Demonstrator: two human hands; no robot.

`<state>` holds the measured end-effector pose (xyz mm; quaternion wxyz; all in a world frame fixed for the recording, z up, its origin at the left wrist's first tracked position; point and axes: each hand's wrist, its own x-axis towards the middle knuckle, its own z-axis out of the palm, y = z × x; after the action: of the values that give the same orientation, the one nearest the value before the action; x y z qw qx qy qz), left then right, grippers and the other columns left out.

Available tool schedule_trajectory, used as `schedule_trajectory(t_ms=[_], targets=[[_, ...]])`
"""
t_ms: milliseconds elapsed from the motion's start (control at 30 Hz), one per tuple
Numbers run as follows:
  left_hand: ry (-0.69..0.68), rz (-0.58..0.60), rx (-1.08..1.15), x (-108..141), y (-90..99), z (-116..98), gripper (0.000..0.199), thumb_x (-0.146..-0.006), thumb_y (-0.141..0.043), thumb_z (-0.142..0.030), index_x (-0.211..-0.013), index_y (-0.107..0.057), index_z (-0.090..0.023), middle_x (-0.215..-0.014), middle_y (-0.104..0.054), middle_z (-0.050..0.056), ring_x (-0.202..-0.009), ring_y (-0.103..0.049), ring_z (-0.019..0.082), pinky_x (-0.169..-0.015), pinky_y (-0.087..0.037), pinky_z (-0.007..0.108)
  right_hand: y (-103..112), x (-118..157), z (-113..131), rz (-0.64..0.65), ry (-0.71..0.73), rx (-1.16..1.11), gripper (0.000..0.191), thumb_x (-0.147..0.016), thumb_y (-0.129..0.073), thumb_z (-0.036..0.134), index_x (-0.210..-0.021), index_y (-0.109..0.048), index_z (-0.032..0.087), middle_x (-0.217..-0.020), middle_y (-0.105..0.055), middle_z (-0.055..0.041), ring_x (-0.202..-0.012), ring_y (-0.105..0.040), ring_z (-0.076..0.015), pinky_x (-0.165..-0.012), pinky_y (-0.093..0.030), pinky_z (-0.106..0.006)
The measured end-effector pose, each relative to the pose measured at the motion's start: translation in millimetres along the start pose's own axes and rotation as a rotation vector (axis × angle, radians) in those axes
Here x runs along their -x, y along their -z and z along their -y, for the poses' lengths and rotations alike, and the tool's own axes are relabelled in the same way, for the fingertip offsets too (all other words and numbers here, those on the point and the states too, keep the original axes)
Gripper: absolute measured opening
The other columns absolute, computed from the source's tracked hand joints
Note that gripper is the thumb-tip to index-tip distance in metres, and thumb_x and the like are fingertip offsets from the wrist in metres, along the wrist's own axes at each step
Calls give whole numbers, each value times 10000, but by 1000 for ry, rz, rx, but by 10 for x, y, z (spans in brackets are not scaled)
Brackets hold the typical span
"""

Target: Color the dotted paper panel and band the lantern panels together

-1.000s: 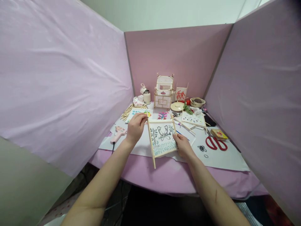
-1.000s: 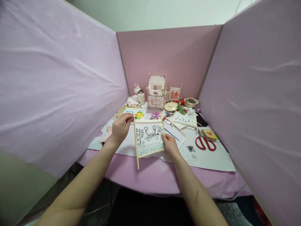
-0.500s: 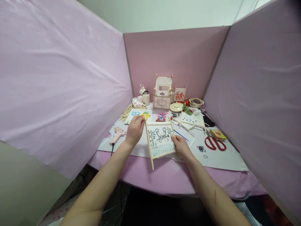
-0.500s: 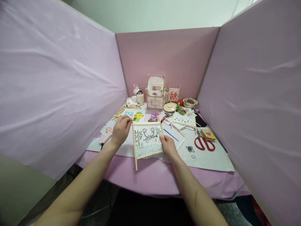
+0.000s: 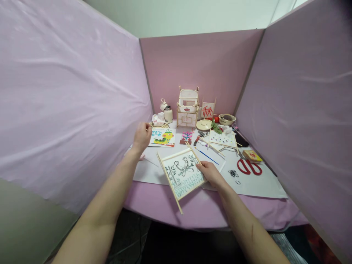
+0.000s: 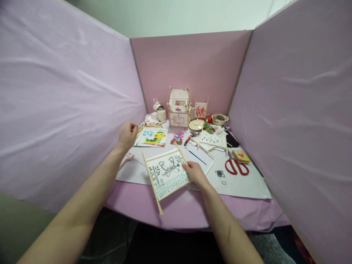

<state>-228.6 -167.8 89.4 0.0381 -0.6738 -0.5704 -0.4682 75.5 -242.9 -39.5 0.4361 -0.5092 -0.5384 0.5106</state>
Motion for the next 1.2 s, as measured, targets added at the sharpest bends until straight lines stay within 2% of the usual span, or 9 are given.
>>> schedule_trajectory(t_ms=[67, 133, 300, 400, 600, 767, 900, 1133, 1200], targets=[[51, 36, 20, -56, 18, 90, 88, -841, -396, -221, -817, -478, -199, -792, -564, 52, -782, -532, 210, -739, -399, 327, 17, 5, 14, 25, -16, -37, 370, -743, -618, 503, -755, -635, 133, -645, -639, -45, -557, -542, -163, -517, -387, -271], [66, 148, 55, -5, -48, 136, 116, -842, -391, -232, -851, -501, -195, -746, -592, 26, -707, -543, 184, -682, -403, 297, 39, -5, 35, -13, -7, -89, 398, -763, -590, 530, -817, -631, 138, -681, -648, -44, -585, -551, -167, -539, -400, -275], [13, 458, 91, 465, -547, 64, 94, -767, -496, -219, -719, -567, -180, -740, -624, 31, -693, -548, 176, -638, -399, 274, 136, -92, 46, -294, 109, -171, 449, -733, -608, 591, -836, -636, 156, -696, -650, -35, -635, -551, -183, -564, -409, -278], [8, 552, 79, 714, -824, 23, 115, -739, -494, -168, -654, -572, -174, -692, -622, 43, -654, -534, 181, -616, -386, 278, 179, -141, 12, -345, 126, -157, 478, -720, -603, 624, -838, -644, 162, -661, -640, -31, -627, -547, -192, -546, -401, -279], [51, 552, 49, 840, -949, 100, 166, -791, -485, -186, -722, -635, -160, -837, -682, 96, -750, -573, 210, -709, -410, 309, 194, -167, -48, -362, 134, -132, 427, -748, -610, 593, -822, -644, 174, -698, -638, -13, -650, -530, -175, -585, -403, -275], [83, 506, 34, 887, -948, 148, 77, -755, -562, -212, -727, -622, -172, -755, -653, 53, -696, -550, 188, -665, -401, 288, 182, -194, -90, -377, 132, -150, 406, -752, -621, 581, -800, -640, 178, -689, -628, 2, -654, -527, -166, -613, -410, -276], [85, 468, 48, 924, -968, 142, 134, -794, -524, -236, -716, -617, -179, -728, -628, 49, -701, -537, 194, -690, -408, 307, 161, -213, -115, -372, 139, -178, 409, -748, -633, 575, -843, -652, 178, -739, -649, -8, -667, -537, -166, -614, -413, -276], [82, 420, 209, 937, -947, 101, 297, -767, -516, -137, -1011, -680, -180, -1048, -666, 100, -1020, -553, 252, -949, -382, 380, 137, -178, -85, -383, 156, -172, 410, -755, -624, 573, -845, -647, 174, -718, -627, -1, -666, -523, -162, -628, -407, -278], [113, 384, 276, 935, -922, 61, 243, -775, -546, -173, -968, -694, -176, -1091, -658, 106, -1079, -536, 262, -1001, -356, 389, 136, -165, -66, -385, 166, -153, 410, -763, -611, 576, -826, -638, 172, -723, -621, -3, -666, -512, -159, -629, -402, -275]])
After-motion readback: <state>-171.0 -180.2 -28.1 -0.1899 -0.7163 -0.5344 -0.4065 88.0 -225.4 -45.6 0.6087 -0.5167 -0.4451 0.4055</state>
